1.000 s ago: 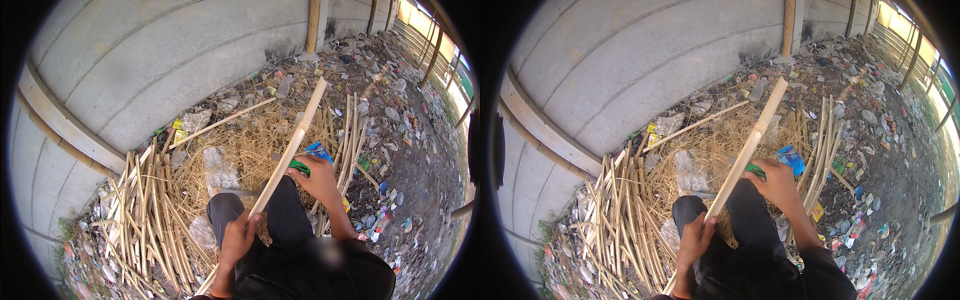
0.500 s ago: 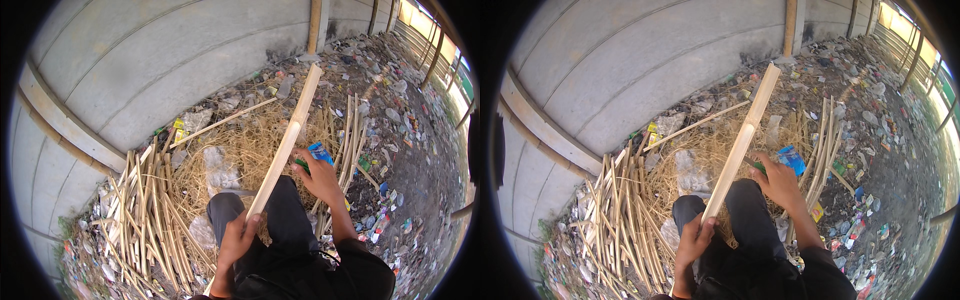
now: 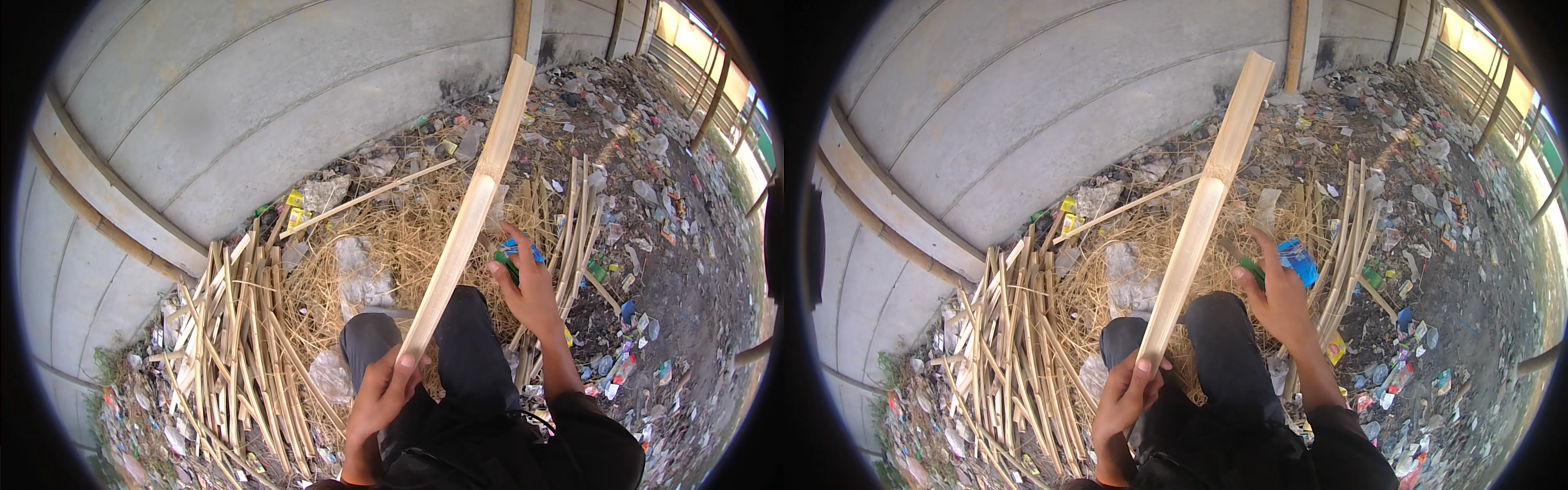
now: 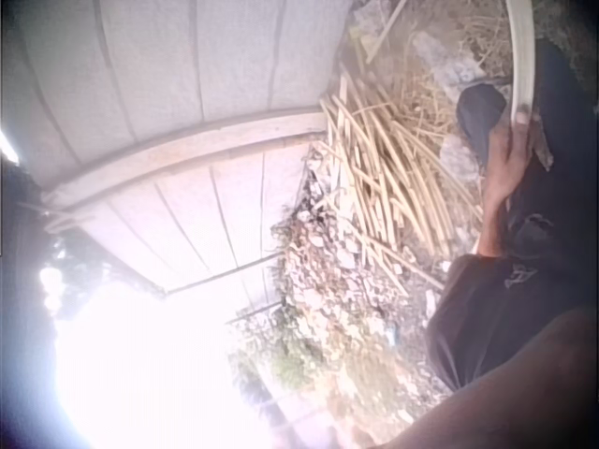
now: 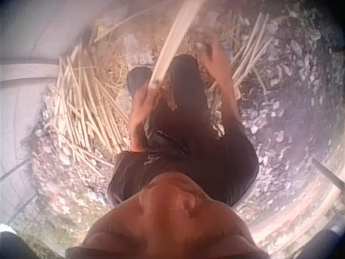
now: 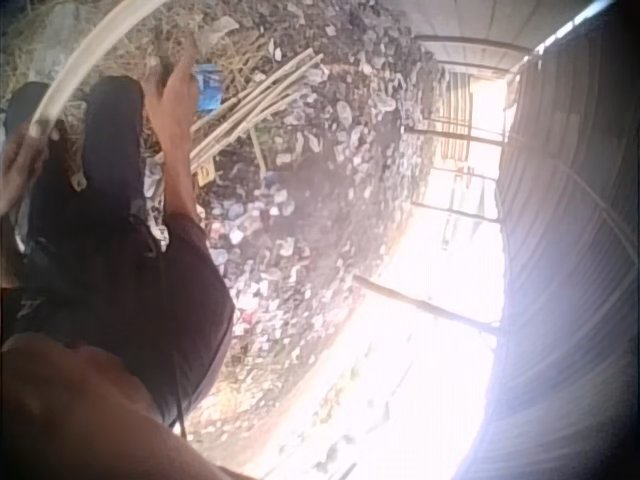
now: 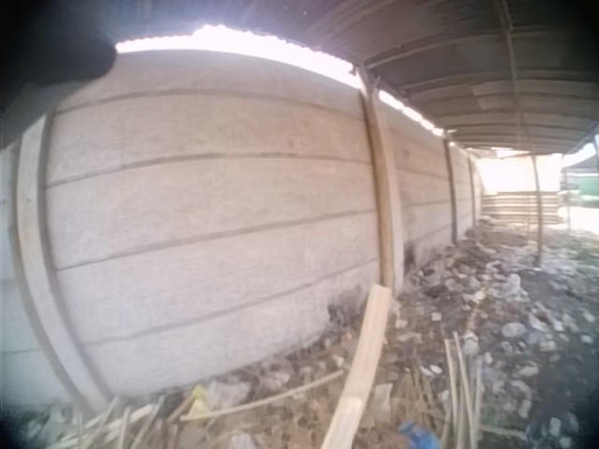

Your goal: The person sits on the ground and uses a green-handled knife to shave the surface of a long, thin bamboo strip. They hold the strip with their left hand and scrape the blade along its length with their right hand, removing thin layers of wood. The person repeatedly flips the strip to work on different sides.

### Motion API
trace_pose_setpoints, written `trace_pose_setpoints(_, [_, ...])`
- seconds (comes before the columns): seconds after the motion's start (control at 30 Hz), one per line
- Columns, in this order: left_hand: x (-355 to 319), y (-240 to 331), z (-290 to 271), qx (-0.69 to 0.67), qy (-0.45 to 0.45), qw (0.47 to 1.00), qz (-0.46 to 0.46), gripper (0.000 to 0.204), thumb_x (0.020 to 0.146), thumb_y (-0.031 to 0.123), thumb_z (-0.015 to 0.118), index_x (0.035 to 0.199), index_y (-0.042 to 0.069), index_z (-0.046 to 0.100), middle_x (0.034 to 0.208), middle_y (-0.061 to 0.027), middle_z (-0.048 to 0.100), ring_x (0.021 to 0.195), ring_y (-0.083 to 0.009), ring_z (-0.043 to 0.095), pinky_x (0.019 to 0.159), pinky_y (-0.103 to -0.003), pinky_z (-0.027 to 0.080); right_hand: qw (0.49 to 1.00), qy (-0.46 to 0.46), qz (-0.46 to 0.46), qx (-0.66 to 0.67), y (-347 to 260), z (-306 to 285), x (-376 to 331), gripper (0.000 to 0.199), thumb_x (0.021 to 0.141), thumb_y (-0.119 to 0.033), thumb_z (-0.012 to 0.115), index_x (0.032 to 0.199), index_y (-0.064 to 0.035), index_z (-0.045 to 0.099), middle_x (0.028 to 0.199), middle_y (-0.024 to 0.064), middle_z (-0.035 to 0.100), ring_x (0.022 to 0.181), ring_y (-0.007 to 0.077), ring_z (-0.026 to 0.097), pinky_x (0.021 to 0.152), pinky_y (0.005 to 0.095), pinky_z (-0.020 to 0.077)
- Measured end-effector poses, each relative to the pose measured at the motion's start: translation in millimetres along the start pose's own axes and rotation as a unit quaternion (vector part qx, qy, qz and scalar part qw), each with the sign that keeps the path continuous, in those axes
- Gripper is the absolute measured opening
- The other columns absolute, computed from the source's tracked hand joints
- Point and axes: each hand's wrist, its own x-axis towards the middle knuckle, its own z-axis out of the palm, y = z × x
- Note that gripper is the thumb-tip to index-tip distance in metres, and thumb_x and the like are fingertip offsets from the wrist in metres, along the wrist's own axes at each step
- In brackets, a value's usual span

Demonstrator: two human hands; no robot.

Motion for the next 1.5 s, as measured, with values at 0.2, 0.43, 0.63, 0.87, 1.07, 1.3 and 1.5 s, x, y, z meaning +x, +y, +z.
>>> trace_pose_setpoints(0.2, [-1.1,7.2,3.0,0.017,0.019,0.999,0.033,0.057,0.119,0.047,0.037,0.13,0.0,0.068,0.078,0.0038,0.047,0.066,-0.0058,0.041,0.06,-0.024,0.035,0.997,0.024,-0.04,0.064,-5.1,-9.1,-3.7,0.051,0.109,-0.034,0.065,0.152,-0.0113,0.049,0.071,0.0099,0.055,0.062,0.028,0.056,0.062,0.0389,0.0434])
trace_pose_setpoints(0.43, [1.6,17.0,7.6,0.058,0.016,0.995,0.08,0.052,0.119,0.045,0.04,0.131,0.002,0.066,0.084,0.0046,0.046,0.074,-0.0053,0.039,0.065,-0.022,0.033,0.974,0.048,-0.174,0.136,-3.4,1.5,-21.2,0.041,0.11,-0.037,0.063,0.132,-0.0031,0.056,0.093,0.0142,0.069,0.071,0.0212,0.064,0.071,0.0357,0.0523])
trace_pose_setpoints(0.63, [-0.3,20.7,14.2,0.076,0.048,0.99,0.109,0.035,0.117,0.024,0.045,0.129,-0.001,0.067,0.087,-0.0043,0.061,0.077,-0.0134,0.054,0.074,-0.031,0.045,0.947,0.038,-0.288,0.138,-16.7,5.8,-16.7,0.031,0.102,-0.026,0.074,0.123,-0.0042,0.067,0.095,0.0139,0.077,0.069,0.0297,0.072,0.063,0.0366,0.0567])
trace_pose_setpoints(0.87, [-4.7,32.1,20.4,0.145,0.093,0.977,0.122,0.032,0.115,0.024,0.052,0.13,0.0,0.066,0.089,-0.0081,0.063,0.078,-0.0152,0.057,0.073,-0.031,0.047,0.937,0.012,-0.314,0.151,-21.6,4.8,-17.7,0.034,0.098,-0.027,0.078,0.124,-0.0071,0.07,0.083,0.0114,0.073,0.062,0.0277,0.068,0.055,0.036,0.0521])
trace_pose_setpoints(1.07, [-3.7,36.1,23.8,0.202,0.123,0.954,0.182,0.03,0.111,0.021,0.061,0.13,-0.002,0.065,0.093,-0.0155,0.069,0.076,-0.0259,0.065,0.073,-0.037,0.053,0.929,-0.002,-0.334,0.156,-24.2,11.2,-19.8,0.036,0.097,-0.026,0.08,0.128,-0.0115,0.07,0.076,0.0074,0.069,0.059,0.0262,0.066,0.053,0.0363,0.0499])
trace_pose_setpoints(1.3, [-4.6,39.8,25.5,0.216,0.106,0.952,0.187,0.031,0.113,0.023,0.058,0.131,-0.003,0.064,0.094,-0.0182,0.07,0.08,-0.0307,0.068,0.076,-0.039,0.053,0.922,-0.016,-0.362,0.14,-29.6,14.8,-20.3,0.039,0.096,-0.026,0.081,0.13,-0.012,0.069,0.076,0.0075,0.069,0.059,0.0257,0.066,0.053,0.0362,0.0507])
trace_pose_setpoints(1.5, [1.0,28.5,21.0,0.167,0.058,0.98,0.093,0.037,0.117,0.028,0.048,0.131,-0.003,0.062,0.082,-0.0168,0.062,0.072,-0.0304,0.06,0.068,-0.043,0.048,0.956,-0.033,-0.269,0.115,-48.7,15.8,-29.9,0.033,0.097,-0.032,0.08,0.113,-0.0072,0.067,0.076,0.0071,0.069,0.06,0.0276,0.069,0.055,0.0363,0.0531])
